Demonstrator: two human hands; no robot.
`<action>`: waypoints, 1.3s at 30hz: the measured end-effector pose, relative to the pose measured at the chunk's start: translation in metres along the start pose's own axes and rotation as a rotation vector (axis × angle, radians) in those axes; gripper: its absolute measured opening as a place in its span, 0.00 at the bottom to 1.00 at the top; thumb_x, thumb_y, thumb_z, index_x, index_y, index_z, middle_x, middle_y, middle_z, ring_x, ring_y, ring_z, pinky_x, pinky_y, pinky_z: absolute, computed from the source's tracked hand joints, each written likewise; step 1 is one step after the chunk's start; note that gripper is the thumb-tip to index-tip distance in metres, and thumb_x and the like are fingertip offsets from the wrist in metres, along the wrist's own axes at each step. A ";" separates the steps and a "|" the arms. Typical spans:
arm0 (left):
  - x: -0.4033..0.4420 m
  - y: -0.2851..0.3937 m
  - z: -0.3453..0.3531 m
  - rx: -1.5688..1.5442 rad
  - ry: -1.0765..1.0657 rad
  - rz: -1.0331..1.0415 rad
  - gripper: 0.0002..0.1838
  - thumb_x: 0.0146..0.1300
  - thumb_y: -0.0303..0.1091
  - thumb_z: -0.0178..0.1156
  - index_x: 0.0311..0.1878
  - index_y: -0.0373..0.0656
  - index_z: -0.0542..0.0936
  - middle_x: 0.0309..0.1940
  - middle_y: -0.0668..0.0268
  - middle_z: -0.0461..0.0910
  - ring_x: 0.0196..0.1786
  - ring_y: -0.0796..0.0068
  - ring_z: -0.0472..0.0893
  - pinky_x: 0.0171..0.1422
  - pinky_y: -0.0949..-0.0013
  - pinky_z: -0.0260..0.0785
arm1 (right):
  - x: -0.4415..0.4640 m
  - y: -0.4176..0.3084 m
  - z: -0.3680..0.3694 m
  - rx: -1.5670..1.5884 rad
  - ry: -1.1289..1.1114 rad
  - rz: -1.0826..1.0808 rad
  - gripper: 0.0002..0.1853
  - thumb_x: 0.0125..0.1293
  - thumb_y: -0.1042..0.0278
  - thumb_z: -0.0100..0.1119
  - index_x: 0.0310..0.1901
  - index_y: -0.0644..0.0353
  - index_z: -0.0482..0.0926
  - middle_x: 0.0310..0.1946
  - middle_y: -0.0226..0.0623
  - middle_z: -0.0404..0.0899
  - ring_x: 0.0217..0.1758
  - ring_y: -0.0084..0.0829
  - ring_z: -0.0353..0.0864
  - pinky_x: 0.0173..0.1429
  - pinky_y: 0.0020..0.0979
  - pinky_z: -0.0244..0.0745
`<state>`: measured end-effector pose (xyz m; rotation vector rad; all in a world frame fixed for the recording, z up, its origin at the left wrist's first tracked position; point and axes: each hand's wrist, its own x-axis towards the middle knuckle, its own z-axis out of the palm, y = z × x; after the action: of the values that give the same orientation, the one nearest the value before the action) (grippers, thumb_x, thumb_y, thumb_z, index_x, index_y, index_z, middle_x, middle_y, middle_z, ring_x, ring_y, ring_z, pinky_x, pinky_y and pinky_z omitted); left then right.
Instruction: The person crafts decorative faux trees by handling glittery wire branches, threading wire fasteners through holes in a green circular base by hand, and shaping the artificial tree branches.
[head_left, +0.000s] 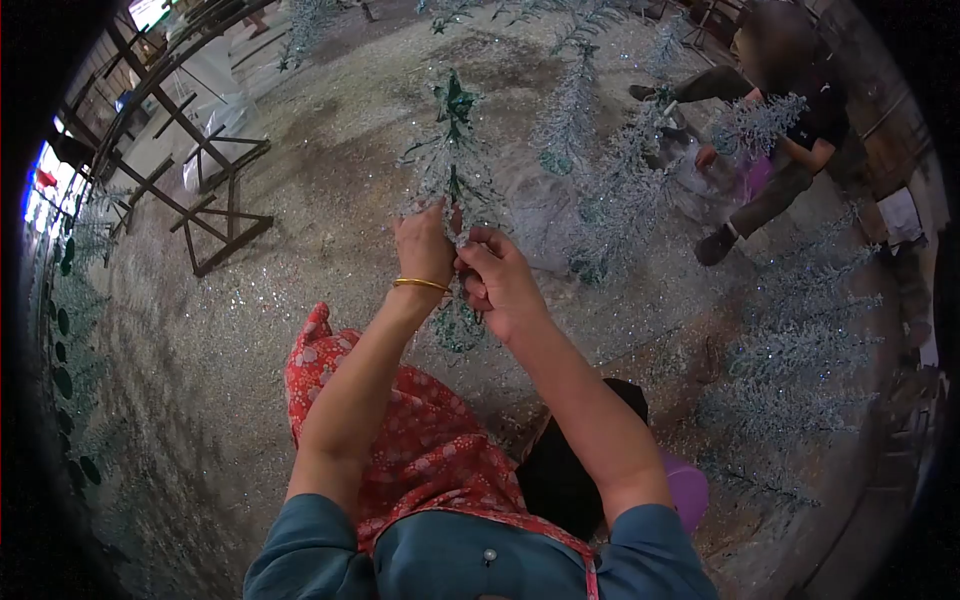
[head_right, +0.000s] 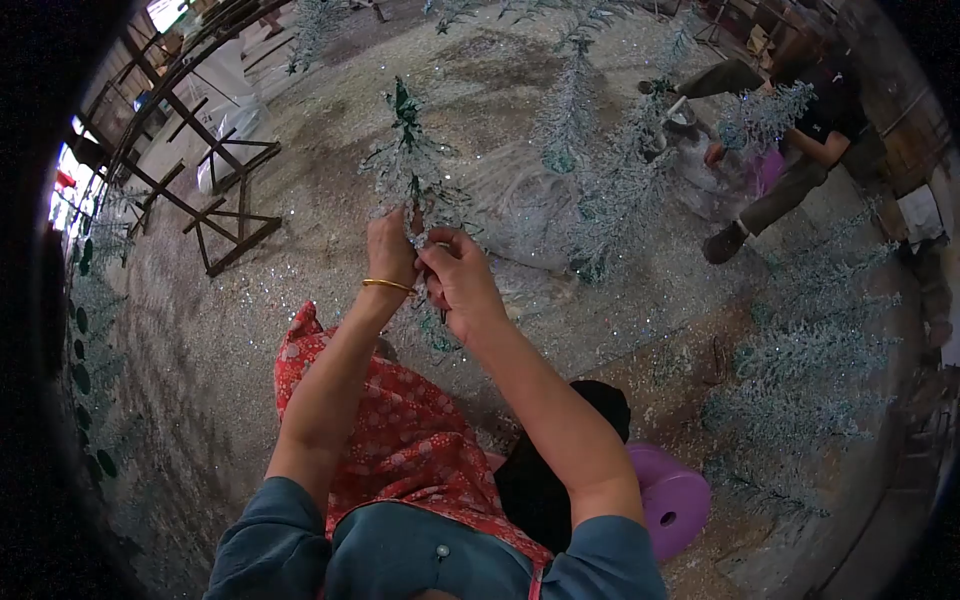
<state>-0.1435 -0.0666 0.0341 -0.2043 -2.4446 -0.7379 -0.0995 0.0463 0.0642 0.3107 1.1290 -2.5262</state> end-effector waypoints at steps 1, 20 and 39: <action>0.000 -0.001 0.000 -0.012 -0.025 -0.003 0.16 0.40 0.26 0.57 0.38 0.41 0.76 0.24 0.59 0.76 0.31 0.57 0.74 0.43 0.59 0.59 | -0.001 0.000 -0.002 -0.005 -0.020 0.011 0.10 0.55 0.71 0.53 0.39 0.56 0.66 0.23 0.30 0.69 0.13 0.14 0.57 0.14 0.17 0.48; -0.003 0.002 -0.024 -0.055 -0.189 -0.004 0.26 0.39 0.27 0.63 0.45 0.38 0.67 0.37 0.52 0.69 0.41 0.51 0.68 0.46 0.58 0.61 | 0.006 -0.047 -0.032 -0.665 0.070 -0.324 0.10 0.57 0.66 0.53 0.38 0.62 0.73 0.24 0.23 0.73 0.16 0.11 0.58 0.19 0.17 0.52; -0.002 0.000 -0.013 -0.134 -0.001 0.078 0.07 0.35 0.22 0.57 0.21 0.43 0.72 0.21 0.55 0.72 0.30 0.51 0.71 0.38 0.59 0.60 | 0.015 -0.059 -0.067 -1.619 0.635 -1.035 0.09 0.55 0.65 0.55 0.29 0.62 0.73 0.22 0.41 0.75 0.24 0.35 0.75 0.28 0.32 0.67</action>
<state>-0.1356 -0.0739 0.0420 -0.3491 -2.3753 -0.8675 -0.1333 0.1297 0.0544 0.0083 3.6672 -1.0074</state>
